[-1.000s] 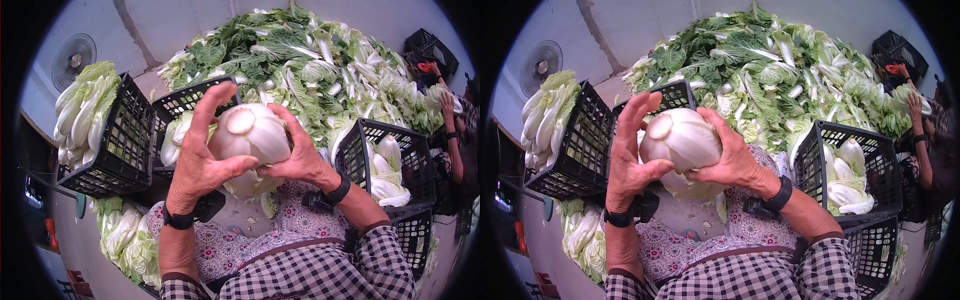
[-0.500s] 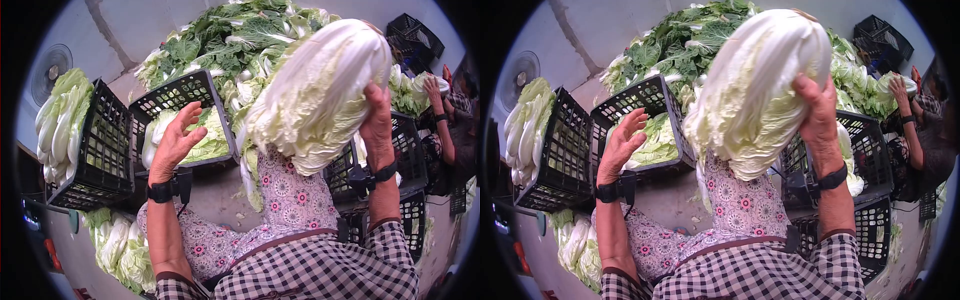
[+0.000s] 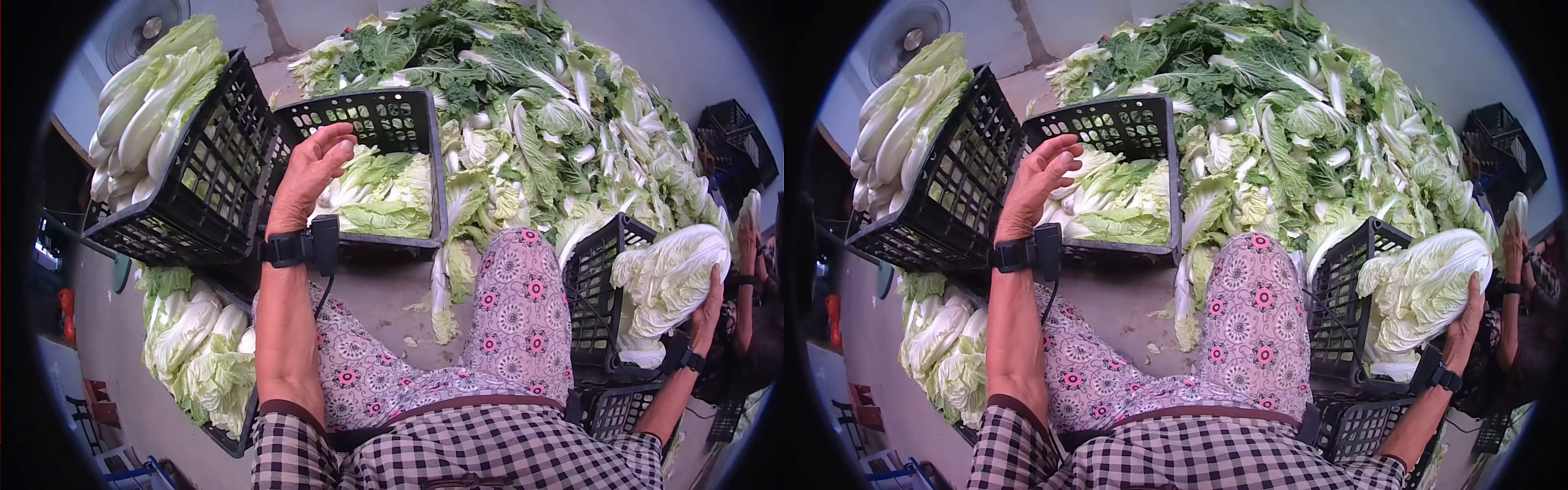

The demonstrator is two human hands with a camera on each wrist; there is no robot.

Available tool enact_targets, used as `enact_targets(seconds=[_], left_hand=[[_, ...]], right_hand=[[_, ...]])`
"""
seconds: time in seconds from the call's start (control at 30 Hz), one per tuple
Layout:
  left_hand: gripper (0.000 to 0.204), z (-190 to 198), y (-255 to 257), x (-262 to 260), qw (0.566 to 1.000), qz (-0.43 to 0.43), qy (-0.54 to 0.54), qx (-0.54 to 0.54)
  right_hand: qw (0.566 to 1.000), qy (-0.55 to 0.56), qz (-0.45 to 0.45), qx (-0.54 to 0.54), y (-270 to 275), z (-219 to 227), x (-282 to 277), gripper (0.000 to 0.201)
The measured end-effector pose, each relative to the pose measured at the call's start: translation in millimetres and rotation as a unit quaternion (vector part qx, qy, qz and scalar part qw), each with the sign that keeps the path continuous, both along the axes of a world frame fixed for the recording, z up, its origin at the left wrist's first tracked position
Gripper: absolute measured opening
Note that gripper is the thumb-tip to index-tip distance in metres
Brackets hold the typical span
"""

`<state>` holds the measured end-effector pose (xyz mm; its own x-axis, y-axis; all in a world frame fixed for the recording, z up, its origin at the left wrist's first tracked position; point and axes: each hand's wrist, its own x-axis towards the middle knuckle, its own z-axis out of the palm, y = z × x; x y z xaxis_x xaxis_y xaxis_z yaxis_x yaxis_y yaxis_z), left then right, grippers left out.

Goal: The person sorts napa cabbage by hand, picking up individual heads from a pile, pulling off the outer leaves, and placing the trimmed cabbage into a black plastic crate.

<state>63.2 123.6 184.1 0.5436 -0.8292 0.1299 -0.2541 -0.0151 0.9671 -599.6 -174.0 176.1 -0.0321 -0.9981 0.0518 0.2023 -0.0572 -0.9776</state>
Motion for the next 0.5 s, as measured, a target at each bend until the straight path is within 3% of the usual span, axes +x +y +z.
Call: enact_targets(seconds=[0.1,0.13,0.23,0.27,0.33,0.37,0.43,0.5], left_hand=[[0.055,-11,6,10,0.998,0.052,0.027,0.024],[0.051,-25,5,19,0.997,0.059,0.026,0.029],[0.051,-53,5,29,0.994,0.051,-0.021,0.09],[0.05,-58,7,28,0.994,0.044,-0.035,0.098],[0.052,-83,5,42,0.982,0.036,-0.099,0.155],[0.053,-89,4,45,0.973,0.033,-0.134,0.187],[0.058,-100,0,46,0.957,0.017,-0.168,0.236],[0.062,-103,-1,44,0.932,0.0,-0.206,0.298]], right_hand=[[0.967,0.24,-0.024,0.079,-28,-81,-42,0.05],[0.964,0.226,-0.003,0.143,-24,-99,-44,0.051],[0.944,0.316,0.017,0.092,-14,-111,-48,0.057],[0.944,0.316,0.016,0.095,-11,-109,-48,0.061],[0.932,0.349,-0.072,0.067,-4,-94,-48,0.071],[0.879,0.464,-0.109,0.018,-12,-85,-50,0.074],[0.897,0.427,-0.092,-0.065,-13,-56,-33,0.073],[0.939,0.344,-0.013,-0.001,33,14,59,0.067]])
